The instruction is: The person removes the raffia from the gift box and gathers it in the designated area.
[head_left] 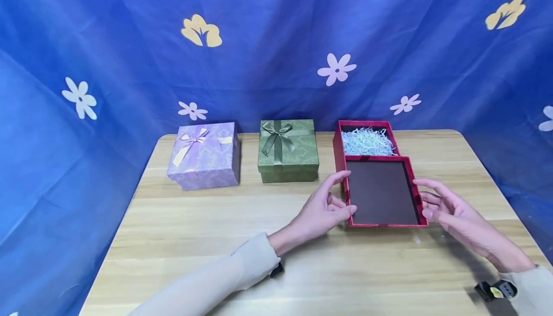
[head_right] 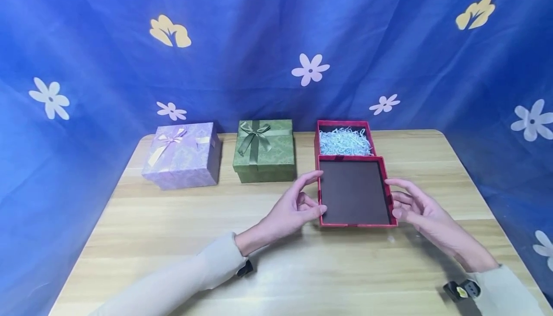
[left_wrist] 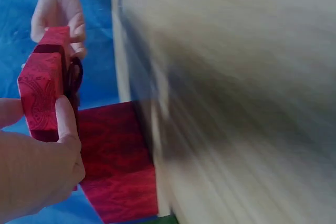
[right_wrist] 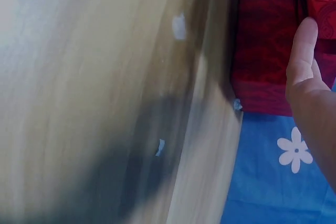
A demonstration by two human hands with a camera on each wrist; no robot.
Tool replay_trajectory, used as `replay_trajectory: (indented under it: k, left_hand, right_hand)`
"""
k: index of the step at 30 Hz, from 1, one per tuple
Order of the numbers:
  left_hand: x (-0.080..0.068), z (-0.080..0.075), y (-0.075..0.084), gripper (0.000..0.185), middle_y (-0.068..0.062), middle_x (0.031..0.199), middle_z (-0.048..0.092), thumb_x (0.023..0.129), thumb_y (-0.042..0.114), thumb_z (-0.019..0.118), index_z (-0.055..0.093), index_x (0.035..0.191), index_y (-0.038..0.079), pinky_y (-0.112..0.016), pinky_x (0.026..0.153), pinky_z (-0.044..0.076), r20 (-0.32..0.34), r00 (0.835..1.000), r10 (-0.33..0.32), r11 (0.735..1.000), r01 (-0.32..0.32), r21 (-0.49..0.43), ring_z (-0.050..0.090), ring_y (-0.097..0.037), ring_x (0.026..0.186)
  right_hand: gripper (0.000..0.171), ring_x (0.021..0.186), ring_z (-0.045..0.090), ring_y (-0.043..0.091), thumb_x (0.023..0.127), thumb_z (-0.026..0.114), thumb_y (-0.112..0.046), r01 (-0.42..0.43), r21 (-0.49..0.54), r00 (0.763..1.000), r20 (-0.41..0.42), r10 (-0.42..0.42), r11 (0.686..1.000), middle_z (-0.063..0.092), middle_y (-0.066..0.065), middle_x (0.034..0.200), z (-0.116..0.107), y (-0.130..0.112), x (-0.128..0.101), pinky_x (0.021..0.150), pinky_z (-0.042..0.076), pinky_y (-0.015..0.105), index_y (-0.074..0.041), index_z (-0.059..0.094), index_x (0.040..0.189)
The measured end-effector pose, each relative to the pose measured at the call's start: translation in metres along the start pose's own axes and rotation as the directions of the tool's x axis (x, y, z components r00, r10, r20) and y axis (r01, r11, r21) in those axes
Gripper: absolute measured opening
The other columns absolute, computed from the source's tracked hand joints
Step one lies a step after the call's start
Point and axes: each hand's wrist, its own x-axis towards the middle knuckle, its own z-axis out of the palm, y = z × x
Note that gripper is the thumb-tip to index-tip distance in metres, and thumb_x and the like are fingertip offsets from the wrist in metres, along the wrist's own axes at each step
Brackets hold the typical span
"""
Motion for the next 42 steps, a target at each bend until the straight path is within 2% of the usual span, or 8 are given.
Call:
replay_trajectory:
  k: [7,15,18,22,28,32,38,42]
  left_hand:
    - [-0.009,0.003,-0.006,0.08,-0.009,0.124,0.063,0.099,0.006,0.08,0.044,0.165,0.034,-0.027,0.062,0.056,0.012,1.0,-0.017,0.999,0.017,0.029,0.074,-0.028,0.083]
    - [-0.008,0.005,-0.015,0.079,-0.011,0.126,0.064,0.099,0.004,0.079,0.045,0.165,0.031,-0.027,0.063,0.057,-0.009,0.998,-0.058,0.996,0.059,0.07,0.07,-0.016,0.079]
    - [-0.006,0.007,-0.02,0.077,-0.01,0.137,0.062,0.099,0.002,0.079,0.047,0.164,0.03,-0.027,0.063,0.056,-0.021,0.996,-0.091,0.994,0.092,0.051,0.07,-0.015,0.078]
    - [-0.003,0.009,-0.025,0.076,-0.005,0.165,0.044,0.099,-0.001,0.077,0.047,0.163,0.026,-0.025,0.065,0.052,-0.029,0.992,-0.126,0.992,0.126,0.026,0.07,-0.013,0.079]
    - [-0.001,0.012,-0.031,0.08,-0.003,0.168,0.041,0.096,-0.003,0.077,0.046,0.164,0.025,-0.026,0.069,0.054,-0.033,0.988,-0.152,0.987,0.153,0.049,0.069,-0.012,0.08]
    - [0.001,0.014,-0.036,0.081,-0.006,0.153,0.052,0.095,-0.004,0.076,0.045,0.164,0.024,-0.027,0.072,0.056,-0.038,0.985,-0.167,0.983,0.169,0.075,0.067,-0.012,0.08]
    - [0.0,0.011,-0.042,0.08,-0.008,0.103,0.066,0.096,-0.003,0.073,0.042,0.166,0.023,-0.027,0.071,0.054,-0.04,0.983,-0.181,0.975,0.185,0.123,0.065,-0.012,0.077]
    - [-0.001,0.012,-0.042,0.08,-0.009,0.105,0.066,0.097,-0.002,0.073,0.041,0.166,0.021,-0.027,0.074,0.055,-0.03,0.983,-0.179,0.973,0.181,0.142,0.065,-0.012,0.081]
  right_hand:
    - [0.066,0.136,0.06,0.014,0.108,0.046,0.015,-0.015,-0.074,0.999,-0.051,0.012,0.997,0.058,0.005,0.154,0.009,0.008,-0.006,0.102,0.056,0.029,-0.008,0.033,0.168]
    - [0.066,0.135,0.056,0.005,0.111,0.058,0.0,-0.167,-0.238,0.981,-0.139,0.136,0.957,0.048,-0.005,0.162,0.015,0.014,-0.006,0.101,0.054,0.023,-0.015,0.034,0.171]
    - [0.068,0.133,0.057,0.007,0.112,0.059,-0.003,-0.194,-0.234,0.977,-0.139,0.164,0.953,0.045,-0.004,0.163,0.015,0.018,-0.005,0.1,0.055,0.025,-0.017,0.032,0.172]
    - [0.069,0.132,0.059,0.009,0.111,0.059,-0.003,-0.195,-0.207,0.977,-0.122,0.173,0.959,0.043,-0.003,0.163,0.013,0.025,-0.005,0.099,0.056,0.027,-0.016,0.03,0.173]
    - [0.068,0.131,0.06,0.012,0.111,0.058,-0.001,-0.193,-0.182,0.978,-0.112,0.175,0.964,0.043,-0.001,0.162,0.01,0.035,-0.004,0.092,0.06,0.034,-0.014,0.03,0.172]
    - [0.068,0.133,0.057,0.009,0.11,0.06,-0.002,-0.192,-0.206,0.979,-0.114,0.171,0.959,0.041,-0.001,0.165,0.008,0.039,-0.003,0.095,0.059,0.033,-0.012,0.031,0.171]
    - [0.066,0.137,0.058,0.013,0.11,0.058,0.001,-0.146,-0.207,0.988,-0.076,0.133,0.968,0.04,0.018,0.167,0.005,0.046,0.005,0.102,0.055,0.029,-0.004,0.032,0.17]
    - [0.065,0.136,0.059,0.013,0.11,0.058,0.001,-0.134,-0.211,0.99,-0.079,0.12,0.968,0.044,0.014,0.166,0.006,0.046,0.004,0.102,0.054,0.027,-0.003,0.032,0.169]
